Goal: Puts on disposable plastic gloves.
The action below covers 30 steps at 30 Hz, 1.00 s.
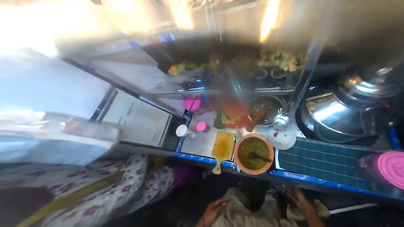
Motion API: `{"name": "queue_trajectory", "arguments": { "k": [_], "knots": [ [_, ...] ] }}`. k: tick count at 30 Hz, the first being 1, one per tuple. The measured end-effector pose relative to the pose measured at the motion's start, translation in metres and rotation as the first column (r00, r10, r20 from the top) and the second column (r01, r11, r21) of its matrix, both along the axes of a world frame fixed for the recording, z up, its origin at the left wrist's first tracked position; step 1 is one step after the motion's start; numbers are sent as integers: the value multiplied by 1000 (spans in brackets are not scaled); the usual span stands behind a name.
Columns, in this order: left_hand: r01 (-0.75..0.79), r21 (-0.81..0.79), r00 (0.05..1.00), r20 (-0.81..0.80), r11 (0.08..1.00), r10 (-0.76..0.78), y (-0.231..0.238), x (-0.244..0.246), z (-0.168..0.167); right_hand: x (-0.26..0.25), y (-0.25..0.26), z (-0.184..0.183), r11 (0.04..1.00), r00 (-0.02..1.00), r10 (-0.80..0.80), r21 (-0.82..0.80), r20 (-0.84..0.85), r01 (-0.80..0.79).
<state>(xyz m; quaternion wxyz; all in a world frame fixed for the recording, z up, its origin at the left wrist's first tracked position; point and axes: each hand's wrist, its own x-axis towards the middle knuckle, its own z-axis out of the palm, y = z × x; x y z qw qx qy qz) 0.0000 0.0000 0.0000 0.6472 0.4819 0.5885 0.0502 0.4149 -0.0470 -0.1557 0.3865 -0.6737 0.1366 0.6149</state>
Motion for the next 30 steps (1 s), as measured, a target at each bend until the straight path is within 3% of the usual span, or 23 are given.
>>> {"name": "queue_trajectory", "arguments": {
  "k": [1, 3, 5, 6, 8, 13, 15, 16, 18, 20, 23, 26, 28, 30],
  "knots": [
    [64, -14, 997, 34, 998, -64, 4, 2, 0, -1, -8, 11, 979, 978, 205, 13, 39, -205],
    [145, -11, 985, 98, 989, -144, 20, -2, 8, -10, -14, 39, 837, 838, 527, 84, 141, -540],
    [191, 6, 967, 172, 982, -189, 28, -9, 28, -12, -22, 93, 642, 662, 698, 173, 273, -747],
    [238, 9, 950, 207, 971, -235, 29, -14, 36, -13, -28, 130, 588, 628, 717, 221, 302, -778],
    [339, 34, 907, 255, 940, -336, 31, -26, 40, -11, -33, 191, 587, 644, 696, 265, 317, -765],
    [442, 156, 857, 217, 883, -467, 44, -55, 46, -10, -42, 305, 559, 580, 644, 211, 498, -802],
    [457, 229, 839, 210, 859, -502, 57, -57, 58, -30, -43, 348, 438, 504, 712, 252, 489, -863],
    [470, 268, 821, 218, 841, -528, 64, -54, 66, -43, -42, 364, 314, 388, 783, 229, 487, -921],
    [502, 357, 762, 247, 788, -598, 80, -42, 84, -73, -37, 380, 23, 50, 866, 59, 498, -998],
    [536, 447, 690, 257, 716, -677, 91, -19, 106, -103, -25, 386, -126, -179, 865, -142, 468, -982],
    [541, 538, 628, 253, 647, -736, 93, 17, 130, -131, -3, 395, -120, -250, 845, -289, 472, -950],
    [523, 540, 679, 204, 660, -705, 90, 40, 145, -153, 4, 397, -101, -260, 814, -315, 519, -944],
    [586, 507, 674, 129, 633, -727, 90, 51, 153, -166, 6, 395, -97, -260, 802, -312, 538, -945],
    [701, 460, 599, 35, 545, -800, 91, 59, 156, -173, 9, 392, -98, -245, 787, -277, 566, -956]
  ]
}}
